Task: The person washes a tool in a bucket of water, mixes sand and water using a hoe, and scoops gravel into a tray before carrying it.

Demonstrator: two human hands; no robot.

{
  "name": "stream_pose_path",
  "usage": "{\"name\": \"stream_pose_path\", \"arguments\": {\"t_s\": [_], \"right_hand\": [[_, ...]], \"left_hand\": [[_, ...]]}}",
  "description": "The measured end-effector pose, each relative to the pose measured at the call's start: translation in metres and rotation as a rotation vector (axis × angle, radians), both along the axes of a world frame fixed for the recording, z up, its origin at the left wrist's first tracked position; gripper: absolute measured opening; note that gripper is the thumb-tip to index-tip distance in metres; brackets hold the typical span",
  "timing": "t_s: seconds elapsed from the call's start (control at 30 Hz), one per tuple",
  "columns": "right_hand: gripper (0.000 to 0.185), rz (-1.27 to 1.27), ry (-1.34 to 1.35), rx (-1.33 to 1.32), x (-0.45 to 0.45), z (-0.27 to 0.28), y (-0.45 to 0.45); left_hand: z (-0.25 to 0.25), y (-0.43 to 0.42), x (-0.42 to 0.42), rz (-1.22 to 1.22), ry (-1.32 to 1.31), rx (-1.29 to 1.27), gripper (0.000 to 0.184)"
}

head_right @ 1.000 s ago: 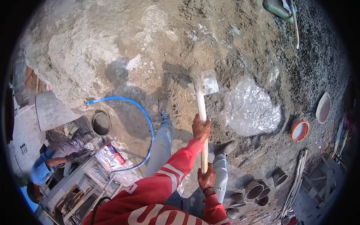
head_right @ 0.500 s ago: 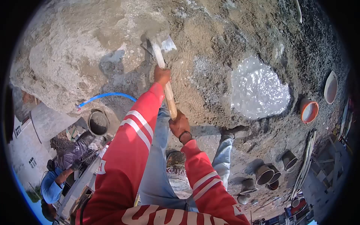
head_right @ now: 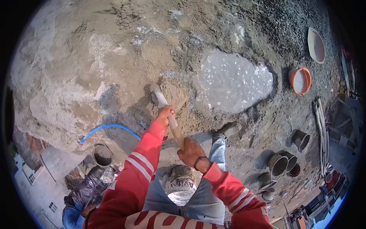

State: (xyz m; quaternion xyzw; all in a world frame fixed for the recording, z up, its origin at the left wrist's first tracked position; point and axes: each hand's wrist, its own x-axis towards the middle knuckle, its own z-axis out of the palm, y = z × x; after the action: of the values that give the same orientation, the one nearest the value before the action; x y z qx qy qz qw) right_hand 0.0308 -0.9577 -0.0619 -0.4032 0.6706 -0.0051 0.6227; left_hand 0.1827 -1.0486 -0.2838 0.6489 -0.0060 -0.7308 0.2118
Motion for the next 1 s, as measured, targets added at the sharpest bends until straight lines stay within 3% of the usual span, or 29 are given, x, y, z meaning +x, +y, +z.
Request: {"name": "stream_pose_path", "arguments": {"t_s": [0.03, 0.1, 0.17, 0.27, 0.4, 0.53, 0.6, 0.73, 0.8, 0.9, 0.97, 1.0], "right_hand": [[0.037, 0.015, 0.005, -0.001, -0.019, 0.005, 0.015], [0.037, 0.027, 0.047, -0.099, -0.074, -0.017, 0.071], [0.039, 0.086, 0.165, -0.221, -0.122, -0.079, 0.120], [0.039, 0.135, 0.294, -0.281, -0.147, -0.132, 0.109], [0.037, -0.005, 0.251, -0.418, -0.097, -0.179, 0.072], [0.037, -0.161, 0.149, -0.501, -0.006, -0.157, -0.022], [0.036, -0.249, 0.101, -0.538, 0.042, -0.156, -0.065], [0.036, -0.300, 0.057, -0.421, 0.107, -0.181, -0.103], [0.036, -0.309, 0.117, -0.191, 0.134, -0.184, -0.080], [0.034, -0.288, 0.165, 0.022, 0.146, -0.156, -0.019], [0.035, -0.244, 0.180, 0.093, 0.146, -0.142, 0.014], [0.035, -0.241, 0.194, 0.085, 0.149, -0.132, 0.023]], "left_hand": [[-0.005, 0.012, -0.019, 0.065, 0.011, 0.016, 0.006], [0.061, 0.018, -0.100, 0.117, -0.013, -0.007, 0.014], [0.029, 0.039, -0.147, 0.139, -0.054, -0.082, 0.018], [0.013, 0.023, -0.188, 0.151, -0.149, -0.223, 0.027], [0.040, -0.046, -0.156, 0.107, -0.154, -0.396, 0.030], [0.079, -0.137, -0.085, -0.071, -0.209, -0.665, 0.029], [0.087, -0.175, -0.053, -0.225, -0.376, -0.737, 0.031], [0.005, -0.202, 0.012, -0.395, -0.605, -0.817, 0.035], [-0.033, -0.176, 0.028, -0.588, -0.737, -0.544, 0.041], [-0.073, -0.093, 0.047, -0.666, -0.678, -0.251, 0.042], [-0.106, -0.034, 0.061, -0.718, -0.789, -0.332, 0.035], [-0.091, -0.023, 0.060, -0.689, -0.782, -0.263, 0.031]]}}
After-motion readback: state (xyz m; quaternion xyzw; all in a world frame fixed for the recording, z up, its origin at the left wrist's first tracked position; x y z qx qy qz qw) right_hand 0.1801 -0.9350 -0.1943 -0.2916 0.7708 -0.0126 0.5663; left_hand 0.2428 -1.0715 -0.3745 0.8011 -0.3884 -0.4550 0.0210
